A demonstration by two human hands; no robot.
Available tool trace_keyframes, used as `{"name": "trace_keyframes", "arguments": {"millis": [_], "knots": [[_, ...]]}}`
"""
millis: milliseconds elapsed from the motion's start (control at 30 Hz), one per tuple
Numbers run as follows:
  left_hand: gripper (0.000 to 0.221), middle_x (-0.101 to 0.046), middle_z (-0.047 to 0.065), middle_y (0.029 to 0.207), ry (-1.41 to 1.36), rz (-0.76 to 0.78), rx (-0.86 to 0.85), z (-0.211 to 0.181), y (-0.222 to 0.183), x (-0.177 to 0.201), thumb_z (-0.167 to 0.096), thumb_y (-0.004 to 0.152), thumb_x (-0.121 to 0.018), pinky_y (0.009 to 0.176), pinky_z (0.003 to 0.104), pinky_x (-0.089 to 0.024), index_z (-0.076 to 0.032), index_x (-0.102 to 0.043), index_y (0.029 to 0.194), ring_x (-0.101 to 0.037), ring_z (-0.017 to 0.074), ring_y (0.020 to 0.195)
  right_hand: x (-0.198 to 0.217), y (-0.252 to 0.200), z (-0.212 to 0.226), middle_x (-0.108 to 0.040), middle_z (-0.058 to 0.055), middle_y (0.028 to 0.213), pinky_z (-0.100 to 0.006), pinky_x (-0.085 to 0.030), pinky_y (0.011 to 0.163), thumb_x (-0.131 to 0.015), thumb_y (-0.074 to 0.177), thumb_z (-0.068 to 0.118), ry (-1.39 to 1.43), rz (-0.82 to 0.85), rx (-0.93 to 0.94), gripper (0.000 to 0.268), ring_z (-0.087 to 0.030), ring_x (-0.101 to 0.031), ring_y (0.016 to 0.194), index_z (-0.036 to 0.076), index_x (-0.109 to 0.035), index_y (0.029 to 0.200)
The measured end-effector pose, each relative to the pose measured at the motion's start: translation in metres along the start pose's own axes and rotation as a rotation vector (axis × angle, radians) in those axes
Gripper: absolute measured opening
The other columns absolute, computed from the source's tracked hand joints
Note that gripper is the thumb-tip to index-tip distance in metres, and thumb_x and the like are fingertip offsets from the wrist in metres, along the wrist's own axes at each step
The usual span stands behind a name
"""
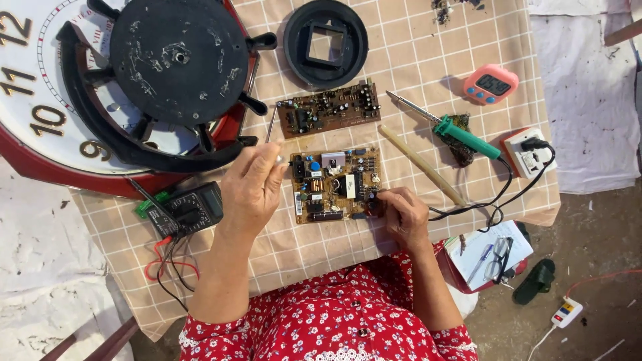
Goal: Repairing a circuit board using a soldering iron and testing components with a multimeter.
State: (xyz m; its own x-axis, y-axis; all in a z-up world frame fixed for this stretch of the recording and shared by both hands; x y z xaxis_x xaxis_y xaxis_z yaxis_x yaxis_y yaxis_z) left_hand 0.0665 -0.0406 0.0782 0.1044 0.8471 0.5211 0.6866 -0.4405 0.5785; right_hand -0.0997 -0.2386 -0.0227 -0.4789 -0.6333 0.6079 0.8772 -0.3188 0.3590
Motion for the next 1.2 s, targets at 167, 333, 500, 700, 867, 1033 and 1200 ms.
{"name": "trace_keyframes", "arguments": {"millis": [167, 333, 500, 700, 867, 1033, 1200], "knots": [[0.016, -0.061, 0.012, 0.091, 0.011, -0.011, -0.05, -0.007, -0.001, -0.002, -0.013, 0.084, -0.055, 0.069, 0.034, -0.05, -0.005, -0.064, 0.095, -0.061, 0.0294, 0.078, 0.001, 0.003, 0.003, -0.059, -0.005, 0.068, -0.031, -0.048, 0.056, -0.05, 0.077, -0.004, 0.004, 0.013, 0.005, 0.024, -0.026, -0.057, 0.056, 0.014, -0.065, 0.081], [0.01, -0.058, 0.006, 0.086, 0.053, -0.054, -0.004, -0.011, 0.0, 0.009, -0.018, 0.08, -0.065, 0.064, 0.03, -0.05, -0.01, -0.067, 0.087, -0.061, 0.0237, 0.074, 0.003, 0.007, 0.009, -0.059, -0.006, 0.07, -0.031, -0.048, 0.056, -0.052, 0.075, -0.004, 0.012, -0.026, 0.019, 0.023, -0.026, -0.057, 0.056, 0.013, -0.064, 0.081], [0.017, -0.061, 0.009, 0.085, 0.128, -0.017, -0.053, -0.015, -0.005, 0.001, -0.019, 0.086, -0.061, 0.065, 0.032, -0.049, -0.005, -0.065, 0.093, -0.061, 0.0241, 0.074, 0.009, 0.004, 0.003, -0.059, -0.005, 0.069, -0.032, -0.049, 0.057, -0.052, 0.072, -0.007, 0.057, -0.105, -0.015, 0.026, -0.026, -0.057, 0.055, 0.014, -0.065, 0.081], [0.015, -0.06, 0.009, 0.086, 0.097, -0.1, -0.053, -0.014, -0.007, 0.009, -0.021, 0.081, -0.069, 0.058, 0.027, -0.048, -0.005, -0.067, 0.085, -0.055, 0.0191, 0.065, -0.001, -0.011, -0.016, -0.059, -0.005, 0.071, -0.032, -0.048, 0.056, -0.053, 0.069, -0.006, 0.043, -0.095, 0.011, 0.026, -0.026, -0.057, 0.055, 0.013, -0.064, 0.082], [0.015, -0.06, 0.02, 0.096, 0.128, 0.016, -0.027, -0.021, -0.012, 0.004, -0.004, 0.089, -0.058, 0.069, 0.032, -0.051, 0.005, -0.059, 0.101, -0.06, 0.0263, 0.078, -0.002, -0.01, -0.005, -0.058, -0.01, 0.075, -0.024, -0.053, 0.046, -0.042, 0.065, -0.014, -0.01, -0.009, 0.168, 0.041, -0.017, -0.057, 0.059, 0.01, -0.055, 0.097], [0.013, -0.056, 0.019, 0.093, 0.086, -0.034, -0.025, -0.025, -0.011, 0.006, -0.005, 0.084, -0.061, 0.063, 0.029, -0.051, 0.007, -0.06, 0.09, -0.059, 0.0256, 0.078, 0.004, -0.004, 0.004, -0.058, -0.011, 0.076, -0.026, -0.047, 0.044, -0.041, 0.058, -0.015, -0.004, -0.006, 0.168, 0.042, -0.017, -0.055, 0.058, 0.006, -0.057, 0.091], [0.013, -0.058, 0.018, 0.091, 0.144, -0.028, -0.047, -0.029, -0.012, 0.009, -0.003, 0.083, -0.065, 0.066, 0.031, -0.051, 0.007, -0.063, 0.091, -0.059, 0.0249, 0.075, 0.008, -0.001, 0.009, -0.057, -0.01, 0.077, -0.026, -0.042, 0.043, -0.039, 0.058, -0.015, 0.004, 0.004, 0.173, 0.043, -0.017, -0.054, 0.058, 0.006, -0.057, 0.091]]}}
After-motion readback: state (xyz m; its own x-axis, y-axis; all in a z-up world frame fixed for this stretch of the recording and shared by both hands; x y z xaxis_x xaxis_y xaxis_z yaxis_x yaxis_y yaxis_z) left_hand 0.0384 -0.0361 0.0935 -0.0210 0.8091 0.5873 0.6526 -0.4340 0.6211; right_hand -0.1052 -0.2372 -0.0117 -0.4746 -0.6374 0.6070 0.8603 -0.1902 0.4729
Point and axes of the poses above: each hand's wrist, its own y-axis towards the middle knuckle, its own x-axis out of the back of the hand, z = x × y, the point moved 8 cm from there along y, towards the middle knuckle
